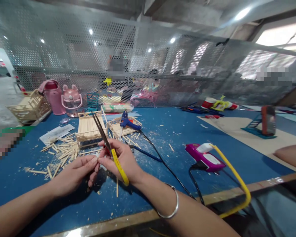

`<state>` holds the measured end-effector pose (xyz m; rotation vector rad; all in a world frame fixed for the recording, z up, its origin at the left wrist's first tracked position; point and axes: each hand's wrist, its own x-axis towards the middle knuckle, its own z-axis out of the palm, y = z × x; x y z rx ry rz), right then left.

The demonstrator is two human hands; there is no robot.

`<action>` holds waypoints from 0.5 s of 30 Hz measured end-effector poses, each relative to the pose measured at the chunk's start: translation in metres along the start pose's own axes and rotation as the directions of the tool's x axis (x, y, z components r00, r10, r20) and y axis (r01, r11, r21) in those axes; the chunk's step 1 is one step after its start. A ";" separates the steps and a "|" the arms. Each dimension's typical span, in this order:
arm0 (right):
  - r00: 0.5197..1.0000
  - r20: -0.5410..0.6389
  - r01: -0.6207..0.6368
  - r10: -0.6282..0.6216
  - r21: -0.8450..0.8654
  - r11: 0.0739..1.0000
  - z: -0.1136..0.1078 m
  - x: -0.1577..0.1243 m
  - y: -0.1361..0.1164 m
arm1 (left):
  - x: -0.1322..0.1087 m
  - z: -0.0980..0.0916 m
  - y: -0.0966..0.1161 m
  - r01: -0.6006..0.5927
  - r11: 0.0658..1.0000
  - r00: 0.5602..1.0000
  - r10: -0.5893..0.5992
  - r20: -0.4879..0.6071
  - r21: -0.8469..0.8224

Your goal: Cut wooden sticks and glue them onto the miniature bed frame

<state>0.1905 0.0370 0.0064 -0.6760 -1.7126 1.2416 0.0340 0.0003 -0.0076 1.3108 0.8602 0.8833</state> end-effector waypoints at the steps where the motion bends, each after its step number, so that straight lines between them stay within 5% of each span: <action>1: 1.000 -0.006 -0.013 0.013 0.005 1.000 0.000 0.000 0.000 | 0.000 -0.001 0.001 -0.020 0.999 0.998 0.022 -0.054 0.036; 6: 0.997 -0.029 -0.070 0.071 0.059 0.996 0.000 0.002 0.001 | -0.001 -0.006 0.009 -0.081 0.970 0.932 0.155 -0.328 0.228; 15: 0.992 -0.072 -0.097 0.101 0.065 0.993 0.002 0.003 0.004 | -0.004 -0.004 0.007 -0.204 0.780 0.862 0.429 -0.269 0.591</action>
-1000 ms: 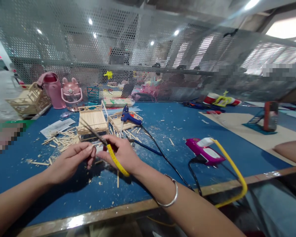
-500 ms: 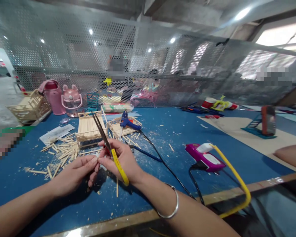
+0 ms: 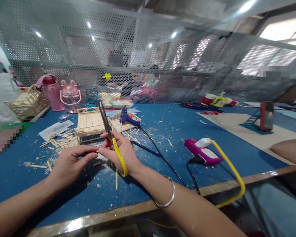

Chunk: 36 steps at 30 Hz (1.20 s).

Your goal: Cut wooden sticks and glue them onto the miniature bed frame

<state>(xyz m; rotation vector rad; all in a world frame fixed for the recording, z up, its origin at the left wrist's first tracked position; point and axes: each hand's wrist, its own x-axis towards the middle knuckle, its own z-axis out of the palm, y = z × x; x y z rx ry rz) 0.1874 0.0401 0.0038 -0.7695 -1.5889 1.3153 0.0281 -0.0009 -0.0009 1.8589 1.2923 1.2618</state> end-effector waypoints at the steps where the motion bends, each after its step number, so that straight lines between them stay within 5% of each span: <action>1: 1.000 0.003 -0.005 0.005 -0.003 1.000 0.001 0.000 0.000 | 0.000 0.000 -0.001 -0.022 0.999 1.000 0.022 -0.006 0.023; 6: 1.000 -0.015 -0.018 0.018 -0.001 1.000 0.004 -0.002 -0.001 | -0.001 0.000 -0.001 -0.054 0.996 0.998 0.056 -0.023 0.075; 10: 1.000 -0.019 0.019 -0.020 -0.021 1.000 0.004 -0.004 -0.001 | -0.001 0.000 0.002 0.041 0.999 0.999 -0.041 0.008 0.034; 17: 0.991 -0.076 0.084 -0.110 -0.284 0.955 -0.003 -0.001 0.002 | 0.009 -0.004 0.000 0.343 0.849 0.934 -0.353 0.052 -0.401; 24: 0.969 0.152 0.247 -0.196 -0.627 0.738 -0.011 0.000 0.003 | 0.010 -0.007 -0.004 0.303 0.775 0.944 -0.324 0.063 -0.555; 36: 0.921 0.263 0.387 -0.288 -0.714 0.583 -0.012 -0.001 0.004 | 0.010 -0.010 0.005 0.244 0.832 0.960 -0.279 0.004 -0.497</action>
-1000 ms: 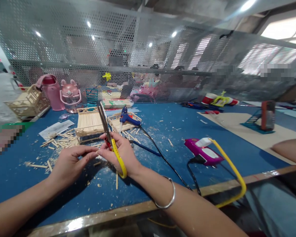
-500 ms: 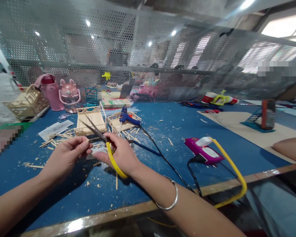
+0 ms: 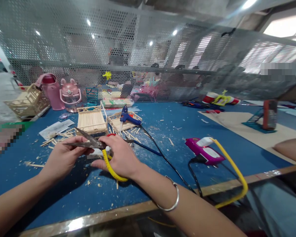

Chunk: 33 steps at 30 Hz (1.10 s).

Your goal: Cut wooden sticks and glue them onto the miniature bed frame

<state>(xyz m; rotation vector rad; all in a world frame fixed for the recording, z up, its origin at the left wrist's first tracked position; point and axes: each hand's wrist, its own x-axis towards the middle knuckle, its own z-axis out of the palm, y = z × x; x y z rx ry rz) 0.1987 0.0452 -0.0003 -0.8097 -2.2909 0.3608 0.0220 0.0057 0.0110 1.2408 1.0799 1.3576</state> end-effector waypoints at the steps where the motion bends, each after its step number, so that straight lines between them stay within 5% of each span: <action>1: 1.000 0.001 0.002 -0.002 -0.009 1.000 0.000 0.000 0.000 | 0.000 0.000 0.000 -0.012 1.000 1.000 0.012 0.004 0.017; 20: 0.991 0.136 -0.042 0.010 0.234 0.971 0.001 0.002 -0.003 | -0.003 0.001 -0.008 0.028 0.989 1.000 -0.026 0.014 -0.148; 28: 1.000 0.020 -0.002 0.000 0.120 0.993 0.003 0.000 0.000 | -0.004 0.003 -0.009 0.077 0.979 0.997 -0.072 0.034 -0.188; 33: 0.993 0.069 -0.100 0.094 0.094 0.991 0.001 0.002 -0.005 | -0.001 0.006 -0.007 0.131 0.972 0.989 -0.141 -0.034 -0.196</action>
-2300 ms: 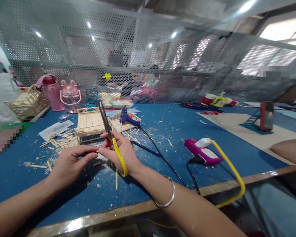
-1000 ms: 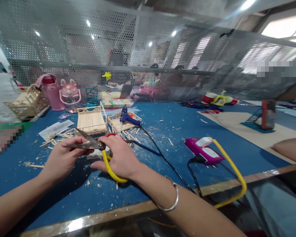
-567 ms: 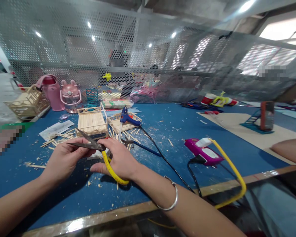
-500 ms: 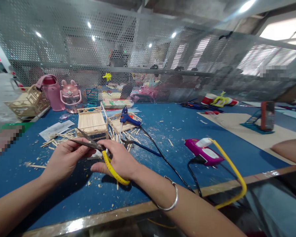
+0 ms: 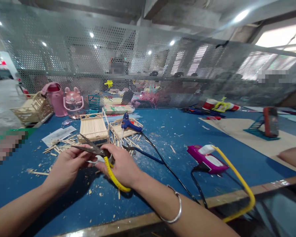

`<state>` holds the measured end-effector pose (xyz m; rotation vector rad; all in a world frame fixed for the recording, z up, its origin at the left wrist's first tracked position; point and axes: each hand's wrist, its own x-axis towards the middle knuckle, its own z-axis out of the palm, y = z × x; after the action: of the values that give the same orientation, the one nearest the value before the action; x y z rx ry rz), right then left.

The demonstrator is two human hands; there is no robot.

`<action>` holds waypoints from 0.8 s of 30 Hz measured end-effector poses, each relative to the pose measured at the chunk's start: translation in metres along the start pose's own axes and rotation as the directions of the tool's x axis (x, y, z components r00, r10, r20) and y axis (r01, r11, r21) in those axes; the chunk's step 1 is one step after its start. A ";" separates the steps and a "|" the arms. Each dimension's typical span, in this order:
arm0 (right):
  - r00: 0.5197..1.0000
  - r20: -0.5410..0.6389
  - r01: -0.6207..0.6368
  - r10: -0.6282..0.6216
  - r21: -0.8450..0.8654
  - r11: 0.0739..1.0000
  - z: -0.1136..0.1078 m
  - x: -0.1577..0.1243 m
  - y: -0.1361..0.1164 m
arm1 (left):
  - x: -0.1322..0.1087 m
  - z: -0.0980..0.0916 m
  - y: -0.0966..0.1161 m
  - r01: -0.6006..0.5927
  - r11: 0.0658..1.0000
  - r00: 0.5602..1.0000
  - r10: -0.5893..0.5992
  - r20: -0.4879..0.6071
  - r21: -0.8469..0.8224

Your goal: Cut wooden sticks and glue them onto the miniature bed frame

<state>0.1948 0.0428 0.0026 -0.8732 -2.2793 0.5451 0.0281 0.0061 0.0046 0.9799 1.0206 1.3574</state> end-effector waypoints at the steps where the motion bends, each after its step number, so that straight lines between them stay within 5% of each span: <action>1: 1.000 -0.004 -0.004 0.004 -0.011 1.000 0.000 0.000 0.000 | 0.000 0.000 0.001 0.005 1.000 1.000 -0.005 -0.015 -0.003; 6: 0.994 -0.070 0.082 -0.088 -0.077 0.994 0.001 0.000 0.003 | -0.002 0.001 0.002 -0.005 1.000 1.000 0.005 0.020 0.022; 12: 0.993 0.088 0.079 -0.079 0.005 0.997 -0.002 0.002 0.003 | -0.006 0.002 0.002 -0.044 0.999 0.998 0.045 0.046 -0.024; 24: 0.980 0.111 0.176 -0.162 -0.130 0.976 -0.021 0.024 -0.003 | -0.004 0.001 0.006 -0.134 0.991 0.991 0.134 -0.005 -0.021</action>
<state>0.1940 0.0608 0.0285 -0.7213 -2.4794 0.3645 0.0271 0.0021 0.0110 1.0454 0.9556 1.4776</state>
